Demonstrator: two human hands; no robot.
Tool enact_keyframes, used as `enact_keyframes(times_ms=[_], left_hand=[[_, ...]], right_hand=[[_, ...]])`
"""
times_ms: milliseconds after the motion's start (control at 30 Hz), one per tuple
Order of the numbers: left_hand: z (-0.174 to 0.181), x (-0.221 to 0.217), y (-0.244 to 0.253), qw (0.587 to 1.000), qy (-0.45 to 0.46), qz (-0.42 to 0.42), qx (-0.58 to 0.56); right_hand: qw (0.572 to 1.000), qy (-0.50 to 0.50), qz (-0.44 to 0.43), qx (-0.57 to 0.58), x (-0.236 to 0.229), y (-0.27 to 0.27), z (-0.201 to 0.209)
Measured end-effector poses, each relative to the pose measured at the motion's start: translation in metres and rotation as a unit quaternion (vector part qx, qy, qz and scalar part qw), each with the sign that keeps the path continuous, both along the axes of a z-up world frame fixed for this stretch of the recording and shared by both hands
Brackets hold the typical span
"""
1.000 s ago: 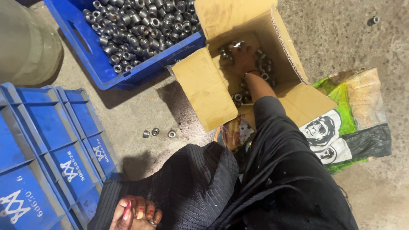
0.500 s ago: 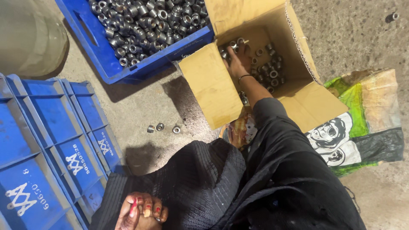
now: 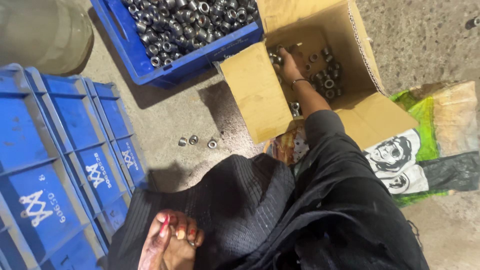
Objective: The person sits on the floor and repeatedly picks up small cylindrical metal parts from a cardboard box, holds them in the left hand, and transfers them into a blue plastic crate. The person handles the parts one at a time or in small groups throughout the clip.
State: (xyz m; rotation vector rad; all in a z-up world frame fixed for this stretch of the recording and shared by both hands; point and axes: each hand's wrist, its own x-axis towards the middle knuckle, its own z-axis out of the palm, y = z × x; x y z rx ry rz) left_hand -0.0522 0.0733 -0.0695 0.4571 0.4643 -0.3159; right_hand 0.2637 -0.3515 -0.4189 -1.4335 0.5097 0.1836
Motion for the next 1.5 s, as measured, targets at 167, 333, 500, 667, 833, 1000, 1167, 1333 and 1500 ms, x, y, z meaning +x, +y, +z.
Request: enact_keyframes(times_ms=[167, 333, 500, 667, 833, 1000, 1167, 1333, 1500], left_hand=[[0.024, 0.005, -0.018, 1.000, 0.002, -0.003, 0.016], [0.047, 0.016, -0.031, 0.998, 0.025, -0.023, 0.053], [0.076, 0.027, -0.047, 0.998, 0.011, -0.004, 0.069], [0.097, 0.055, -0.078, 0.995, -0.012, -0.013, 0.101], [0.078, 0.074, -0.093, 0.997, -0.060, -0.026, 0.028], [0.052, 0.084, -0.093, 0.985, -0.121, 0.066, -0.108], [0.019, 0.074, -0.098, 0.984, -0.102, 0.146, 0.019], [0.036, 0.071, -0.120, 0.869, -0.310, 0.100, 0.373], [0.094, 0.108, -0.191, -0.080, 0.127, 0.151, 0.977]], right_hand=[[0.958, 0.101, 0.059, -0.263, -0.018, 0.000, 0.026], [0.996, 0.024, -0.071, -0.046, -0.024, -0.003, 0.051], [0.983, -0.177, -0.034, -0.044, -0.019, 0.013, 0.123], [0.944, -0.279, 0.176, 0.019, -0.042, 0.066, 0.262], [0.831, -0.360, 0.413, 0.100, -0.099, 0.139, 0.374], [0.725, -0.516, 0.382, -0.251, -0.157, 0.198, 0.419], [0.661, -0.540, 0.293, -0.431, -0.184, 0.204, 0.439], [0.650, -0.549, 0.280, -0.445, -0.190, 0.200, 0.458], [0.632, -0.659, 0.211, -0.349, -0.185, 0.178, 0.456]])
